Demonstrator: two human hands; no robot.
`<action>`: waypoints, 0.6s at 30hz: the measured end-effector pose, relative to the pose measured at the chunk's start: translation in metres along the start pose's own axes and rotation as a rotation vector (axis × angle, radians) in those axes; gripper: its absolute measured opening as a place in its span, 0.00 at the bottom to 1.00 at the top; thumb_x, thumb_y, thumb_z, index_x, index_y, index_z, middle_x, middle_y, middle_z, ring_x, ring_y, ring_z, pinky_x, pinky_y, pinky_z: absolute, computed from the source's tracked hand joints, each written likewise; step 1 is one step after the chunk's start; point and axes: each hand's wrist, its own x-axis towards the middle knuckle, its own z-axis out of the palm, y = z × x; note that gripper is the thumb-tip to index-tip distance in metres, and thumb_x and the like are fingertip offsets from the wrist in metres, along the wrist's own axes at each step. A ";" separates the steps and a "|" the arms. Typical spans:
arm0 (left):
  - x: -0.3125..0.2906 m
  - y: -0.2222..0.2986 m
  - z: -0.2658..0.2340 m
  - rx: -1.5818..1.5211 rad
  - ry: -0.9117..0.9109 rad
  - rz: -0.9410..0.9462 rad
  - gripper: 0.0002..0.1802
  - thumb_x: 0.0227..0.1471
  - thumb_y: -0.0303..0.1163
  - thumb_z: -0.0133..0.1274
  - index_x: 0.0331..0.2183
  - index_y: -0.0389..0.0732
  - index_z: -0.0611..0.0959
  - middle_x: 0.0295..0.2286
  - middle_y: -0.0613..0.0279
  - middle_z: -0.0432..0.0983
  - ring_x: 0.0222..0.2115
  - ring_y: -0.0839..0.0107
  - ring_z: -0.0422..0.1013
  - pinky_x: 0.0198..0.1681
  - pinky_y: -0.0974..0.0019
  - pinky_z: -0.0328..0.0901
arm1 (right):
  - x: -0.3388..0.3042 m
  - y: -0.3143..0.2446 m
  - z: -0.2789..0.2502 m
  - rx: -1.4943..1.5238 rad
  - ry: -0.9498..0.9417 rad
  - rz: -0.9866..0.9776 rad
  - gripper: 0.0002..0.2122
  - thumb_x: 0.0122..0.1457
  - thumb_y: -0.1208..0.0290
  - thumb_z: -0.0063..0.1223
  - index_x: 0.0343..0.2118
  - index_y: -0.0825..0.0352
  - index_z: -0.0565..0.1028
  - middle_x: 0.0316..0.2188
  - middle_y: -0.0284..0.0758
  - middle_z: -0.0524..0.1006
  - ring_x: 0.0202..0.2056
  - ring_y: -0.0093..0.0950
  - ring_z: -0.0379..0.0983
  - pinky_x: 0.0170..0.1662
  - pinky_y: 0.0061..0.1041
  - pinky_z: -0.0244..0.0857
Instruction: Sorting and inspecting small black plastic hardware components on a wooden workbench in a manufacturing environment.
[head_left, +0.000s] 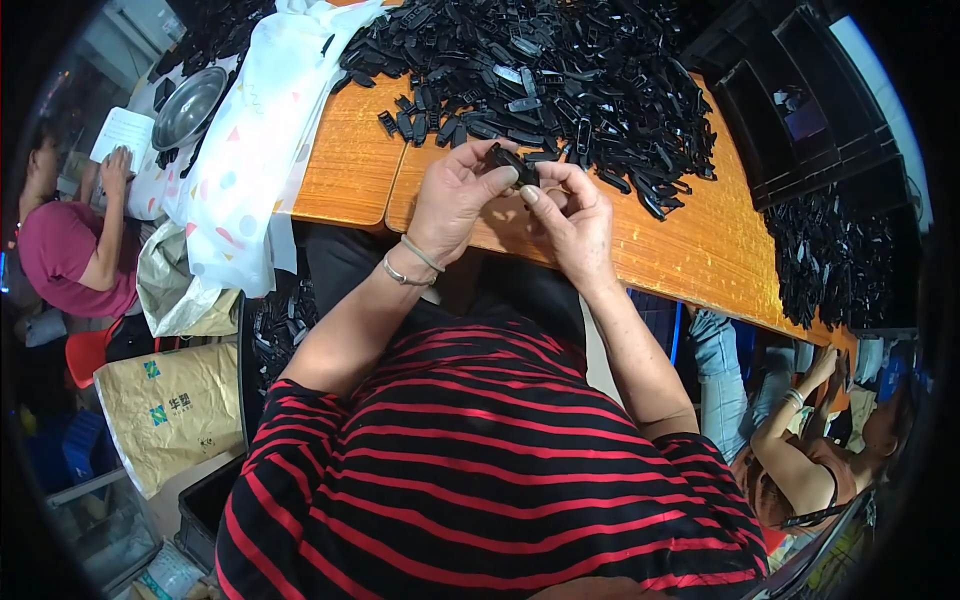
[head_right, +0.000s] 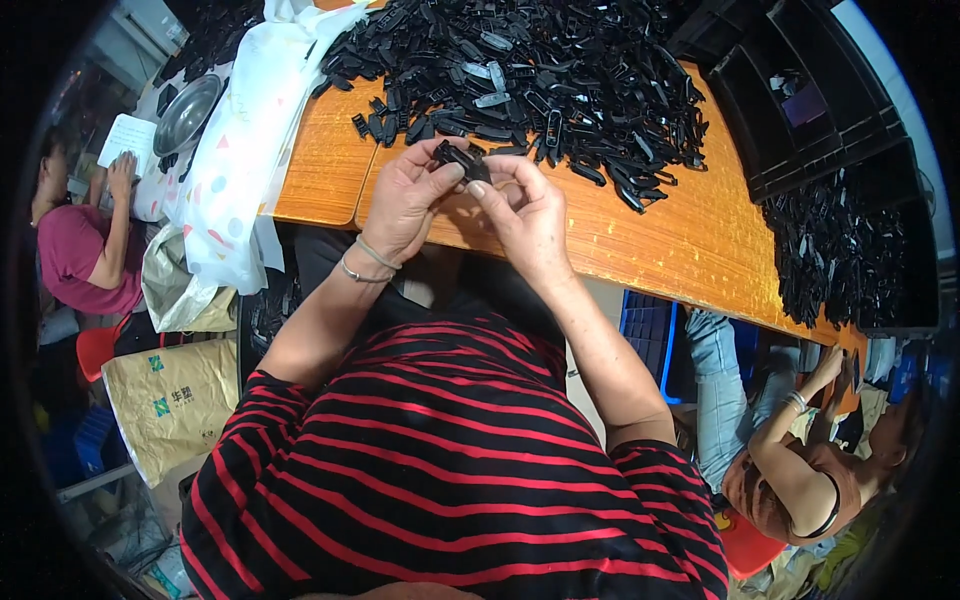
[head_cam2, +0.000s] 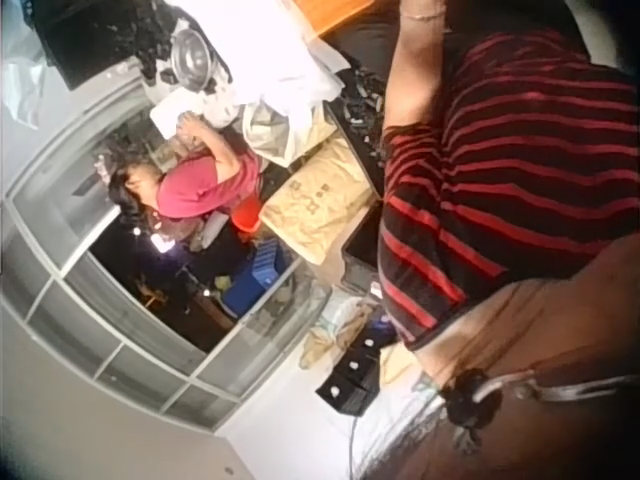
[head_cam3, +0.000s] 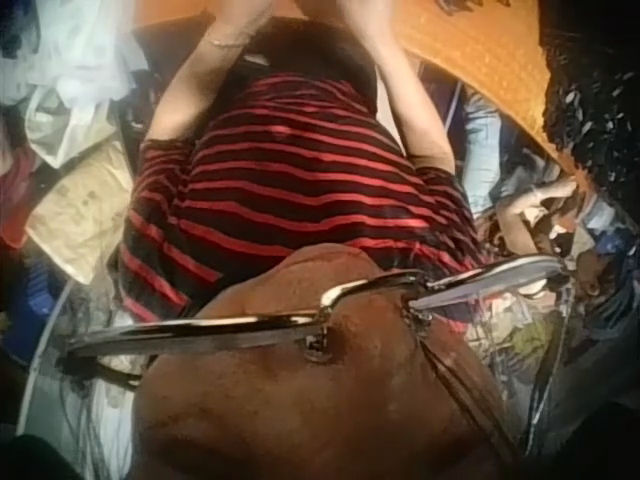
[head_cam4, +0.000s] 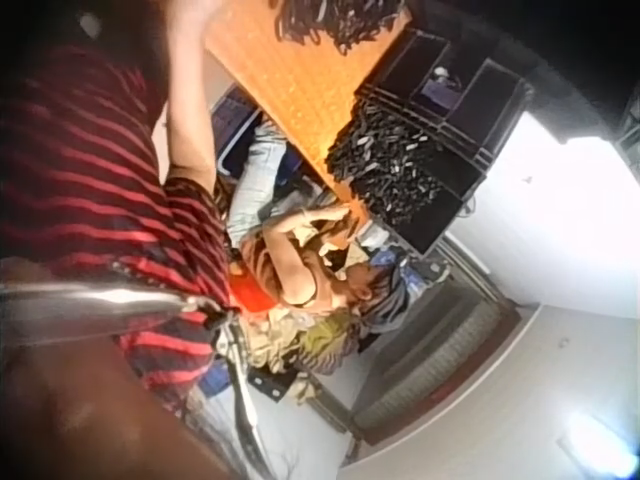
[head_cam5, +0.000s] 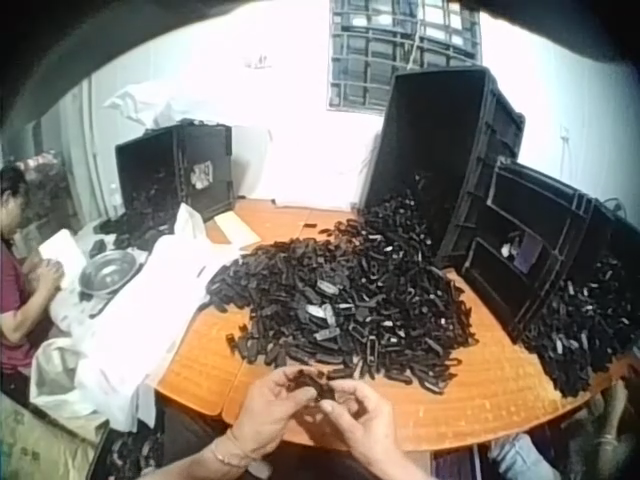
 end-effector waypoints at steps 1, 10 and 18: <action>-0.003 -0.003 0.000 -0.001 0.000 0.003 0.17 0.53 0.23 0.57 0.45 0.36 0.75 0.35 0.66 0.76 0.35 0.79 0.72 0.41 0.76 0.67 | -0.003 0.000 0.002 0.016 0.012 -0.012 0.12 0.57 0.78 0.58 0.44 0.69 0.73 0.24 0.25 0.72 0.22 0.12 0.66 0.25 0.13 0.63; -0.010 0.007 -0.009 -0.229 -0.002 0.007 0.16 0.58 0.30 0.53 0.48 0.38 0.77 0.31 0.70 0.75 0.30 0.84 0.67 0.37 0.78 0.63 | -0.001 -0.001 0.002 -0.138 -0.026 -0.132 0.12 0.58 0.79 0.57 0.45 0.70 0.74 0.27 0.27 0.73 0.23 0.12 0.68 0.26 0.14 0.66; -0.018 0.010 -0.007 0.165 0.039 0.112 0.15 0.55 0.27 0.56 0.46 0.36 0.78 0.36 0.67 0.77 0.32 0.85 0.71 0.32 0.81 0.67 | 0.006 -0.007 0.013 -0.280 0.048 -0.230 0.11 0.55 0.82 0.59 0.41 0.71 0.76 0.28 0.26 0.73 0.22 0.10 0.65 0.26 0.11 0.63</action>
